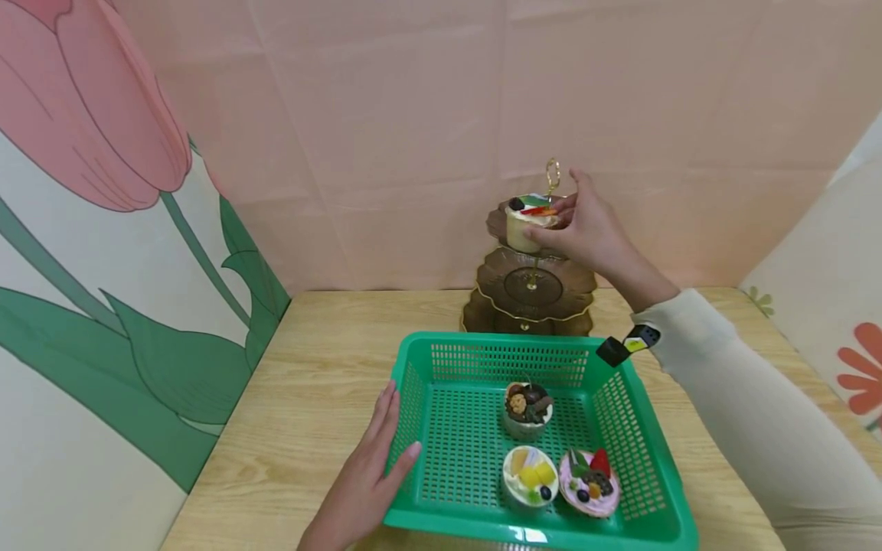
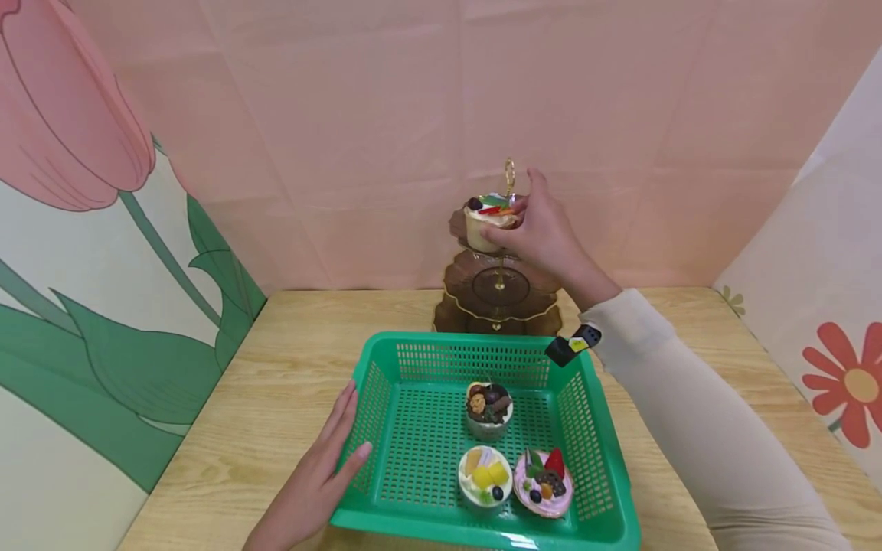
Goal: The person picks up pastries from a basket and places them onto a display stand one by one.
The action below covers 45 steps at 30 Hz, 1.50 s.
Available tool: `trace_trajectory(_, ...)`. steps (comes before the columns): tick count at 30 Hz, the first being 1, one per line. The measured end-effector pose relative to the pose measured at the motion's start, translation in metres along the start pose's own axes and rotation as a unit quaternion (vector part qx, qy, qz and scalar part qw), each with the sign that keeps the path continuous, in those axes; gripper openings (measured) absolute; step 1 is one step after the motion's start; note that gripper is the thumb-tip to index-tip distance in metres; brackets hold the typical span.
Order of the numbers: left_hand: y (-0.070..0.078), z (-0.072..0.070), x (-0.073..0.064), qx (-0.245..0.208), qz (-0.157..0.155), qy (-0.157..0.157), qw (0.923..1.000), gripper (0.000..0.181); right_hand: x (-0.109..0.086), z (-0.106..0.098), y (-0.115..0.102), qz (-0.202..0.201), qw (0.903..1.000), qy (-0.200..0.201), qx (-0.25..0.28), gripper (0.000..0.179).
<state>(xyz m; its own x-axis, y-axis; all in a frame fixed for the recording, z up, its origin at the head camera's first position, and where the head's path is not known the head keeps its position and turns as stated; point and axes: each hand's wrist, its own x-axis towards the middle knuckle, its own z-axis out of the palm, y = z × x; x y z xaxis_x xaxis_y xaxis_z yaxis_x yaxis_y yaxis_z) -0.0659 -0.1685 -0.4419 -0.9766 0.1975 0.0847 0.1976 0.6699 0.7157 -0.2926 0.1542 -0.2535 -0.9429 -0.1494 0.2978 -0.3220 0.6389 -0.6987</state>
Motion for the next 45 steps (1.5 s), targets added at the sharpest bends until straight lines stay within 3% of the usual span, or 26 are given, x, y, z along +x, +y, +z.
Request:
trace_trajectory(14,-0.002,0.0,0.002,0.004,-0.003,-0.002,1.0,0.077,-0.017,-0.012,0.002,0.004,0.9995,-0.018,0.026,0.121)
trace_trajectory(25,-0.005,-0.002,0.002,-0.002,0.005,0.002,1.0,0.077,-0.07,-0.022,0.007,-0.027,0.9991,-0.008,0.033,0.116)
trace_trajectory(35,-0.007,-0.003,0.0,-0.009,-0.003,0.002,1.0,0.078,-0.116,-0.01,0.012,-0.093,0.9954,-0.022,-0.007,0.107)
trace_trajectory(45,-0.005,-0.004,0.0,-0.01,-0.004,0.003,0.9999,0.078,-0.163,0.006,0.031,-0.124,0.991,-0.032,-0.037,0.093)
